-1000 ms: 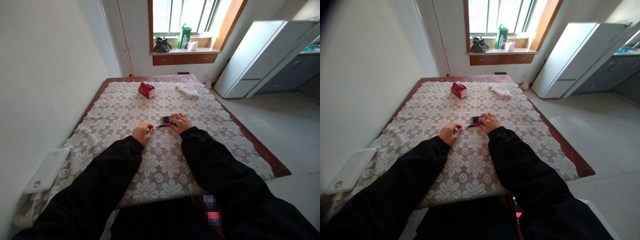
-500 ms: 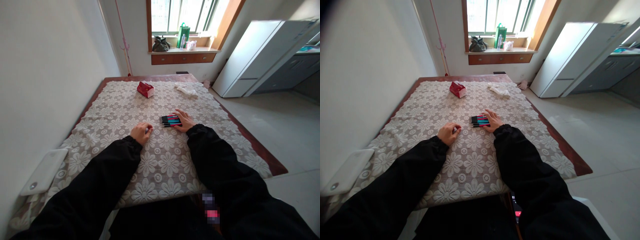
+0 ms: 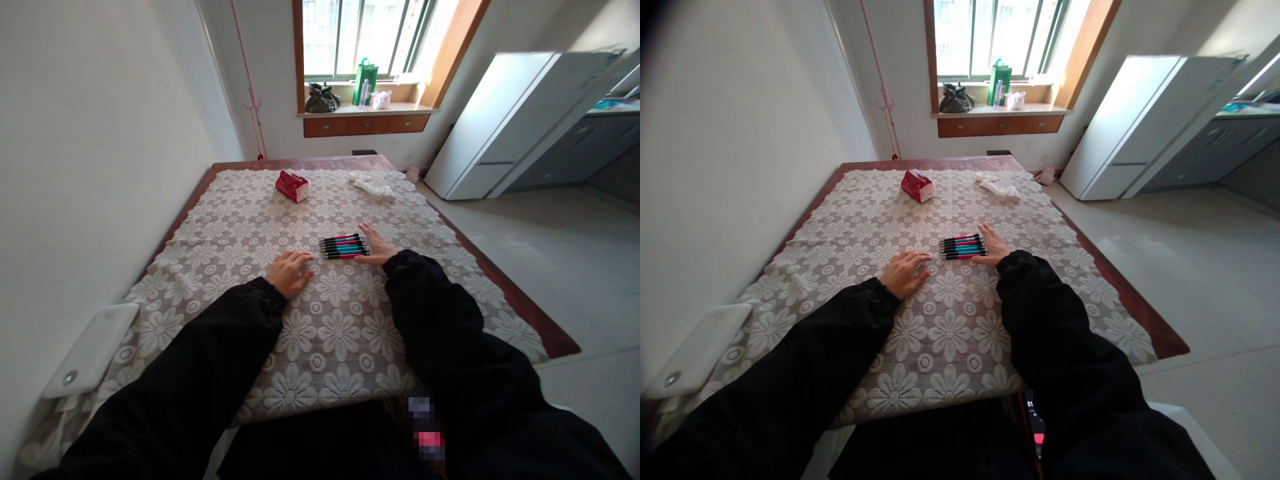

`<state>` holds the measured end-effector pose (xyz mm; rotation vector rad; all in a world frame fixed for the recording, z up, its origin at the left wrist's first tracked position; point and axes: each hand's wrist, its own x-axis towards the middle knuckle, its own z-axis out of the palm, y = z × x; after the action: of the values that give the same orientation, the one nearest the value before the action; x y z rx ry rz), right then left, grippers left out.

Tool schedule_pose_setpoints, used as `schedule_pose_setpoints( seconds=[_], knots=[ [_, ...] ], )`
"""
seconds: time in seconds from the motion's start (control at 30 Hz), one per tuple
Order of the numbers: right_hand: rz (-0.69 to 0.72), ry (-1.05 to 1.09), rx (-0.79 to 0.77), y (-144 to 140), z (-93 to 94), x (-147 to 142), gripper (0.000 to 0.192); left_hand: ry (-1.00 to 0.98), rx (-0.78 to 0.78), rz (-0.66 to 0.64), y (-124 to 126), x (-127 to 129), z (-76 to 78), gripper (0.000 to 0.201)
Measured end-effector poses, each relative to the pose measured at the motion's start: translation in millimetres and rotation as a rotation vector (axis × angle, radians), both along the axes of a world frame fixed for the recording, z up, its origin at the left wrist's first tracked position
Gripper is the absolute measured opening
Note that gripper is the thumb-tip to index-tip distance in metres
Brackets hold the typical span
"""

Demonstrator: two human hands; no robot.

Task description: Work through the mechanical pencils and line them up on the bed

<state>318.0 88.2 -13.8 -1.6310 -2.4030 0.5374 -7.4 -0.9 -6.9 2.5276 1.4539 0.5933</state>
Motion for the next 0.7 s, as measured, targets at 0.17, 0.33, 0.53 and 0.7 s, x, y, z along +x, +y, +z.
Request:
schedule_pose_setpoints(
  seconds=[0.17,0.33,0.53,0.7],
  knots=[
    [-0.197,-0.332,-0.156,-17,2.4,5,0.131,0.152,-0.036,-0.086,0,0,-3.4,0.058],
    [-0.232,-0.398,-0.094,-28,-3.2,-9,0.121,0.268,-0.103,-0.051,-1,2,-1.8,0.073],
    [-0.201,-0.379,-0.020,-27,-1.8,-18,0.116,0.323,-0.158,0.180,9,28,-1.8,0.086],
    [-0.220,-0.379,-0.036,-26,-1.0,-17,0.115,0.341,-0.170,0.274,26,55,-5.4,0.103]
  ],
)
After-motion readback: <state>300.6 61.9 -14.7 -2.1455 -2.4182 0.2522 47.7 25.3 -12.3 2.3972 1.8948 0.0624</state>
